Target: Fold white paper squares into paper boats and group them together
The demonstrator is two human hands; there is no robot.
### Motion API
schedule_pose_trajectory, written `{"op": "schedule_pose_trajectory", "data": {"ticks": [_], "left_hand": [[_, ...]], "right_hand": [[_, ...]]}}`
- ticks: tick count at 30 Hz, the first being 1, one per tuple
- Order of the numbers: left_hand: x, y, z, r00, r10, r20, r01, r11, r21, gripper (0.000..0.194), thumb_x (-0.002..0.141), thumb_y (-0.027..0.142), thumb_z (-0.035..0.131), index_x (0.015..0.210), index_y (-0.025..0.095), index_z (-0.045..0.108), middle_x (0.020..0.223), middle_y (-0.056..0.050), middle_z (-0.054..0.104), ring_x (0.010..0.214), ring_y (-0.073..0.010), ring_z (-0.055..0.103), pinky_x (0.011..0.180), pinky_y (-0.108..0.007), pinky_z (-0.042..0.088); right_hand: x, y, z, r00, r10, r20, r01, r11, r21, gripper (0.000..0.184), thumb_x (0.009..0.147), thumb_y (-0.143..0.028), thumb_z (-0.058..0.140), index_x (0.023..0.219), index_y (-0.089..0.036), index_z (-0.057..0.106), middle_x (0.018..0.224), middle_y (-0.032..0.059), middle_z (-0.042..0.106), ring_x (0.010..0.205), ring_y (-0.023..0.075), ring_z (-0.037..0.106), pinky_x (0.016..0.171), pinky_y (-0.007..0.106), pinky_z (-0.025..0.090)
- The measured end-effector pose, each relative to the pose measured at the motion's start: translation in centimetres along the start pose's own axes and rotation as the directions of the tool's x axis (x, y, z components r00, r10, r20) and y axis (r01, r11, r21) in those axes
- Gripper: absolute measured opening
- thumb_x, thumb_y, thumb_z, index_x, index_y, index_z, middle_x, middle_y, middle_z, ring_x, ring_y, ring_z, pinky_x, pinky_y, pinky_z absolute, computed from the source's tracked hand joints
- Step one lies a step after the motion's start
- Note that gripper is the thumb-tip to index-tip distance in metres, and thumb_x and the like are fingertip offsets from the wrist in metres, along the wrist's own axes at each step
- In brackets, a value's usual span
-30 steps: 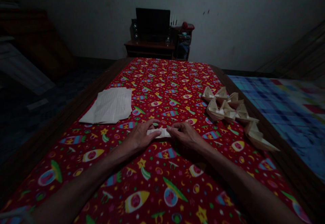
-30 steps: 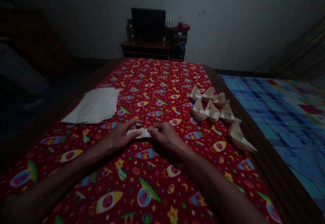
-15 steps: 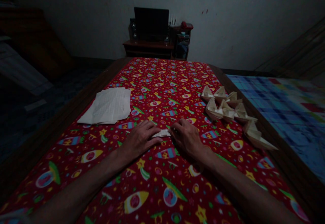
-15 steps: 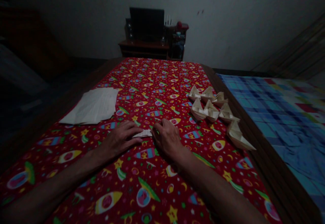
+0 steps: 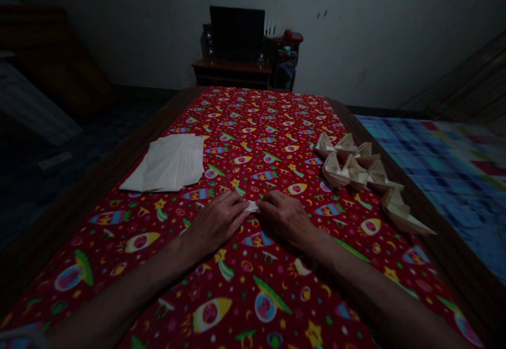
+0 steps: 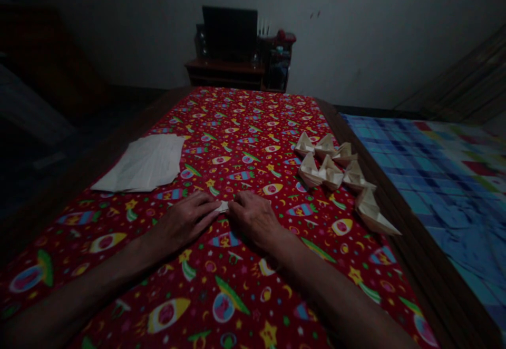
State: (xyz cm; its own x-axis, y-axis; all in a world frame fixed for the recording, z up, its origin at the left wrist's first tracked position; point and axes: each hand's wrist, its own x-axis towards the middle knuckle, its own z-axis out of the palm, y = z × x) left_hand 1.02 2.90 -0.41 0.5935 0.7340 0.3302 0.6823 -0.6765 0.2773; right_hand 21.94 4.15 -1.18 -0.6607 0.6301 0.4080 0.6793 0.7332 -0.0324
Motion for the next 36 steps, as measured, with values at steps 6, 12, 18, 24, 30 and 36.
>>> {"op": "schedule_pose_trajectory", "data": {"ticks": [6, 12, 18, 24, 30, 36], "left_hand": [[-0.3, 0.7, -1.0, 0.991, 0.061, 0.117, -0.083, 0.979, 0.188, 0.022, 0.096, 0.020, 0.036, 0.099, 0.015, 0.057, 0.091, -0.006, 0.058, 0.086, -0.0190, 0.052, 0.074, -0.032, 0.047], [-0.1, 1.4, -1.0, 0.975, 0.027, 0.222, -0.096, 0.948, 0.304, 0.018, 0.093, 0.014, 0.038, 0.097, 0.014, 0.055, 0.091, -0.007, 0.057, 0.085, -0.0213, 0.052, 0.071, -0.033, 0.046], [0.4, 1.2, -0.2, 0.966, 0.078, 0.247, -0.174, 0.901, 0.397, 0.014, 0.088, 0.009, 0.043, 0.090, 0.012, 0.056, 0.087, -0.008, 0.056, 0.080, -0.0224, 0.051, 0.066, -0.034, 0.044], [-0.2, 1.5, -0.7, 0.957, 0.099, 0.272, -0.206, 0.893, 0.400, 0.019, 0.084, 0.003, 0.045, 0.097, 0.009, 0.057, 0.089, -0.008, 0.055, 0.082, -0.0215, 0.050, 0.071, -0.034, 0.044], [-1.0, 1.3, -1.0, 0.936, 0.113, 0.332, -0.242, 0.895, 0.376, 0.016, 0.084, 0.005, 0.046, 0.088, 0.010, 0.061, 0.090, -0.009, 0.056, 0.083, -0.0226, 0.050, 0.071, -0.036, 0.044], [-2.0, 1.3, -1.6, 0.942, 0.070, 0.329, -0.185, 0.925, 0.333, 0.017, 0.086, 0.006, 0.045, 0.088, 0.012, 0.060, 0.090, -0.009, 0.056, 0.083, -0.0221, 0.050, 0.071, -0.035, 0.044]], "right_hand": [[0.2, -0.8, -0.6, 0.984, -0.082, 0.158, 0.102, 0.988, -0.119, 0.016, 0.091, -0.014, 0.045, 0.100, -0.013, 0.058, 0.091, 0.0094, 0.057, 0.079, 0.0192, 0.048, 0.067, 0.030, 0.038], [0.8, -1.4, -0.9, 0.977, -0.120, 0.177, 0.153, 0.970, -0.187, 0.013, 0.088, -0.012, 0.048, 0.095, -0.013, 0.058, 0.087, 0.0084, 0.057, 0.078, 0.0211, 0.048, 0.068, 0.033, 0.039], [0.8, -1.3, -1.0, 0.971, -0.130, 0.203, 0.166, 0.971, -0.173, 0.012, 0.088, -0.012, 0.048, 0.092, -0.014, 0.059, 0.086, 0.0079, 0.057, 0.079, 0.0202, 0.048, 0.069, 0.032, 0.039], [0.2, -0.8, -1.8, 0.955, -0.119, 0.273, 0.161, 0.977, -0.137, 0.015, 0.090, -0.015, 0.047, 0.099, -0.013, 0.058, 0.094, 0.0090, 0.056, 0.086, 0.0210, 0.048, 0.072, 0.033, 0.040], [-0.5, -0.3, -2.3, 0.946, -0.130, 0.296, 0.159, 0.984, -0.077, 0.021, 0.092, -0.019, 0.044, 0.108, -0.014, 0.057, 0.100, 0.0104, 0.055, 0.089, 0.0208, 0.046, 0.071, 0.033, 0.040], [-1.4, 0.5, -0.2, 0.998, -0.045, 0.051, 0.041, 0.996, 0.077, 0.020, 0.092, -0.020, 0.045, 0.104, -0.016, 0.061, 0.092, 0.0080, 0.056, 0.080, 0.0169, 0.046, 0.064, 0.028, 0.038]]}}
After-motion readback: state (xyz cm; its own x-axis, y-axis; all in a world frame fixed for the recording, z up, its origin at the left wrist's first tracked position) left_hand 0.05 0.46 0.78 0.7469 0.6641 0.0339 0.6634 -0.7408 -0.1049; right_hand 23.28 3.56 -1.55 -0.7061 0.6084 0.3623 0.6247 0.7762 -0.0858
